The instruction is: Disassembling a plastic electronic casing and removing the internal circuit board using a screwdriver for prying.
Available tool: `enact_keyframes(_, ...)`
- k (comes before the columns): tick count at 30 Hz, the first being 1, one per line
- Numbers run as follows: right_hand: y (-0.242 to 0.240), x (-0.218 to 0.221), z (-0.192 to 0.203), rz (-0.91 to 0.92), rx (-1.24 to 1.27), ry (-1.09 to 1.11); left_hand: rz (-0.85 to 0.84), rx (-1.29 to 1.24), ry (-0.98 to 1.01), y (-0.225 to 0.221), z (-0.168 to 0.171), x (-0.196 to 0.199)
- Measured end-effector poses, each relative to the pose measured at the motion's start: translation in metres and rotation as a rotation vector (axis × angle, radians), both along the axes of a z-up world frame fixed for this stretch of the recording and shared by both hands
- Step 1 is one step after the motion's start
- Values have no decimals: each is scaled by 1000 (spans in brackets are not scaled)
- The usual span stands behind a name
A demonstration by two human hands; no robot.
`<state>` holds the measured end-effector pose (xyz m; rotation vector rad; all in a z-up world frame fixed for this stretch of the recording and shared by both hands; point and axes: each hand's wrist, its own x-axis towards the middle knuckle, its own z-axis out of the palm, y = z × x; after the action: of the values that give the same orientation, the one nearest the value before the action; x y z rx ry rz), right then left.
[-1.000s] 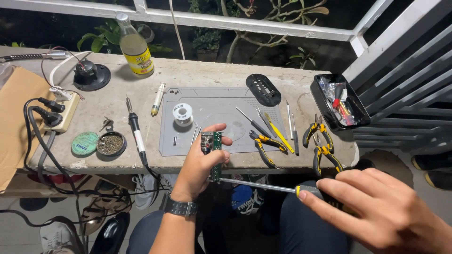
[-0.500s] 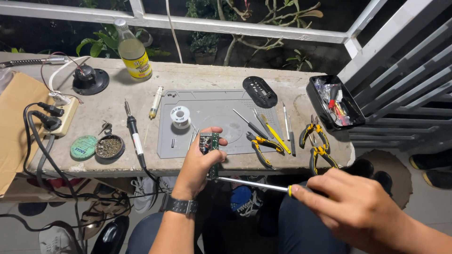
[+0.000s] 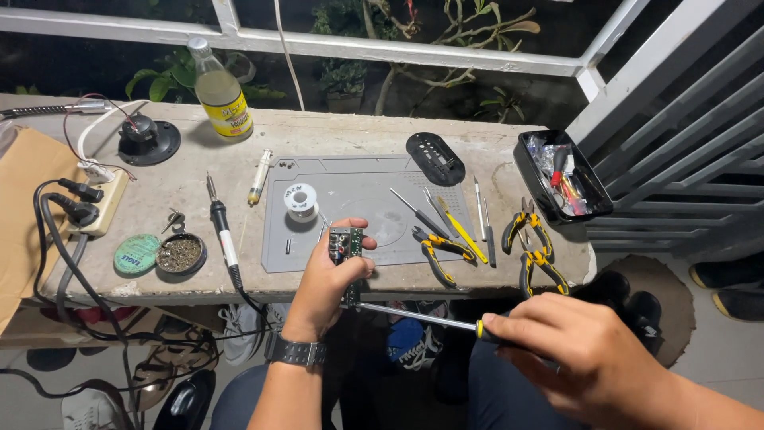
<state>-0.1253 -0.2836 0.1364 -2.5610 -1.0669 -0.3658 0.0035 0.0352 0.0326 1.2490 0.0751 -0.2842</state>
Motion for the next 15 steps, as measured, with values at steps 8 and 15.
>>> enact_keyframes(8, -1, 5, -2, 5, 42, 69, -18, 17, -16, 3, 0, 1)
enact_keyframes(15, -12, -1, -16, -58, -152, 65, -34, 66, -39, 4, 11, -3)
